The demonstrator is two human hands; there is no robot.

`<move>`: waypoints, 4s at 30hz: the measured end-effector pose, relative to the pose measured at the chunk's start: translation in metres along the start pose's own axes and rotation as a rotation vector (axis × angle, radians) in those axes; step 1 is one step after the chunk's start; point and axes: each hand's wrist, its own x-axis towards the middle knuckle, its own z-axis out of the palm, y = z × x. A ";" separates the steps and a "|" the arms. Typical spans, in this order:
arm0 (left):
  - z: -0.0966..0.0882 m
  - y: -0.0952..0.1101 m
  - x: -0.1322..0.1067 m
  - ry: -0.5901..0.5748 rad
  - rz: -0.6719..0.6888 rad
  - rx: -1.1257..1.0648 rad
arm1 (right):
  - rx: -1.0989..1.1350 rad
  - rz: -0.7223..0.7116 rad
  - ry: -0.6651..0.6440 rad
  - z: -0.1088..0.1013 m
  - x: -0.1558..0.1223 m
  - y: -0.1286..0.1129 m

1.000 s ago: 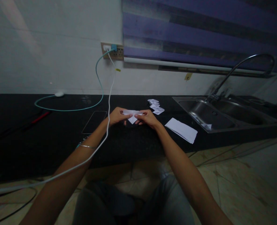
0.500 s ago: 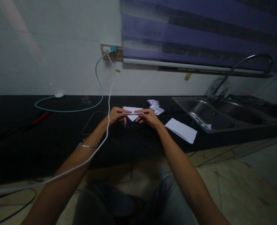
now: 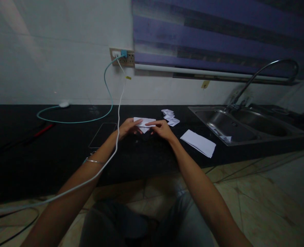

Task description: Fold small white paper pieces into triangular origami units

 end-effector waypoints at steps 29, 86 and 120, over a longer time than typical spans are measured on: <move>0.002 -0.013 0.007 0.128 0.299 0.376 | 0.029 0.180 0.131 0.008 0.003 0.003; 0.004 -0.010 0.009 0.103 0.083 0.015 | 0.520 0.372 0.165 0.007 0.004 -0.004; 0.002 -0.010 0.008 0.213 0.363 0.243 | 0.295 0.096 0.313 0.011 0.009 0.002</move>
